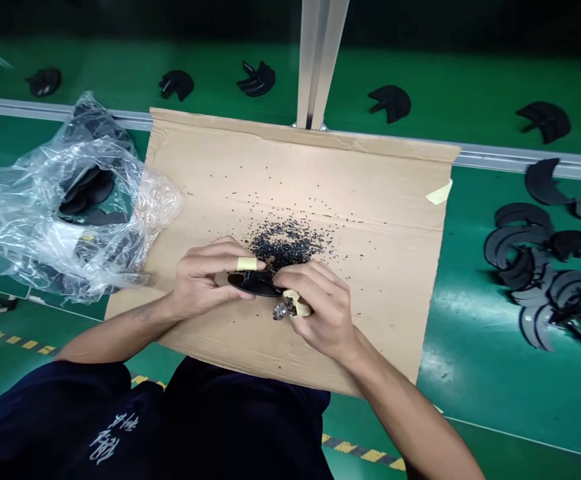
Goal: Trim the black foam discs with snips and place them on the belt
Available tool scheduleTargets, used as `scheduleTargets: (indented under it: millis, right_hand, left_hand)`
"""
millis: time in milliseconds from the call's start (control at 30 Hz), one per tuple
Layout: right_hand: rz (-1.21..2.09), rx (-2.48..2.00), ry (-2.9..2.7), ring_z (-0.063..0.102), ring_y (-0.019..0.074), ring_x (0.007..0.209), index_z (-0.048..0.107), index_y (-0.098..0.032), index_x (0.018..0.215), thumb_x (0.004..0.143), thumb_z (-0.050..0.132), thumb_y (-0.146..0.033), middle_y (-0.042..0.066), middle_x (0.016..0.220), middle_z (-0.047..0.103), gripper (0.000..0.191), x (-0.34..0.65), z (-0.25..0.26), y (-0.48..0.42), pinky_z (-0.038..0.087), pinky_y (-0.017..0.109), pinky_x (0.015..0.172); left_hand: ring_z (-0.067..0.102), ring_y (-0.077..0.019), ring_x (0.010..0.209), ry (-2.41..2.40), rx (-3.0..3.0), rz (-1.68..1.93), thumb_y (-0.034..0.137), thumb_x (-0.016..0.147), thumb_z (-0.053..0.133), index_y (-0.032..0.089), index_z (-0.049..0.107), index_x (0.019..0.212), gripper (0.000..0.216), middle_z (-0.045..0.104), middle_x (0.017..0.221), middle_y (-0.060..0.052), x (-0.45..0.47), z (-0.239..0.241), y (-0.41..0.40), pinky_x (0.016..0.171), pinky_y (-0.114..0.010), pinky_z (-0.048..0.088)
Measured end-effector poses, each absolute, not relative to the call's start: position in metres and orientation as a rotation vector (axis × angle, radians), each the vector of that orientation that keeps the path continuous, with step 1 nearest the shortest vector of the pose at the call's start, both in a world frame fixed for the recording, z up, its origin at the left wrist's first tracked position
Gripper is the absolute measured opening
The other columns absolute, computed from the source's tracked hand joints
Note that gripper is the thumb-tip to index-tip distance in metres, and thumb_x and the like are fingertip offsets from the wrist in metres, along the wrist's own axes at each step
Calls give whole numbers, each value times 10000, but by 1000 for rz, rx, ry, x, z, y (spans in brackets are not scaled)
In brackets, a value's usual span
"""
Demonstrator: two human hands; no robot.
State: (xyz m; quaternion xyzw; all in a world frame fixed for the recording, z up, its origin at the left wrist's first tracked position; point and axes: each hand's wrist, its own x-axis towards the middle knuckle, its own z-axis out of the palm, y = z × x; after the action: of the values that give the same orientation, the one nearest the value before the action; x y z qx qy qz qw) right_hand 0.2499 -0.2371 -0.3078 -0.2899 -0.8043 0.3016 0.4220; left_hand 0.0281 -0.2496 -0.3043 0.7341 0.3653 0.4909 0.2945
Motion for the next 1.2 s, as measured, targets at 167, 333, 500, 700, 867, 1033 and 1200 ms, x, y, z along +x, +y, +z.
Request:
scheduleTargets:
  millis: [167,333,500,700,867,1033,1200]
  right_hand:
    - [817,-685,-1929,727,200,797,672,-219,1017,875,685,-110,75,930,759,180,245,-309,-240,579,350,686]
    - [821,-710,-1885,718,201,743,674,-241,1013,846,691,-86,69,901,761,229,242,-309,-242,579,355,659]
    - [829,-664,-1874,730,212,754,680,-243,1026,853,696,-110,76,906,768,218,241,-310,-242,585,360,656]
    - [866,-703,-1868,725,197,760,676,-239,999,850,708,-93,72,918,771,210,239,-310,-243,588,349,665]
    - [863,-672,-1842,727,195,770,676,-233,1020,866,693,-107,71,913,767,201,238,-313,-245,592,351,680]
    - [841,-636,-1836,724,206,752,676,-238,1032,867,684,-118,74,899,769,204,238,-314,-243,586,358,647]
    - [858,-662,-1852,726,206,757,685,-244,1040,863,678,-112,76,923,775,221,237,-312,-243,588,355,663]
  left_hand:
    - [712,-152,905,912,1955,1342,313,899,756,179,728,1177,310,778,997,-82,34,-301,-252,794,-304,569]
    - [718,-160,917,890,1965,1338,263,927,723,178,708,1216,302,787,1006,-93,34,-299,-252,807,-316,581]
    - [716,-165,890,902,1941,1317,356,895,756,178,722,1182,340,781,998,-94,33,-300,-253,789,-324,586]
    - [724,-152,865,872,1965,1352,303,896,761,171,731,1076,225,784,935,-71,32,-300,-251,786,-309,594]
    - [714,-158,877,881,1975,1300,335,902,753,151,725,1083,260,776,947,-88,32,-298,-251,793,-320,590]
    - [711,-163,873,879,1948,1317,388,897,749,153,726,1105,315,772,957,-96,33,-299,-252,788,-325,591]
    - [722,-157,878,865,1944,1337,363,911,738,171,735,1076,254,783,955,-79,34,-301,-252,800,-318,588]
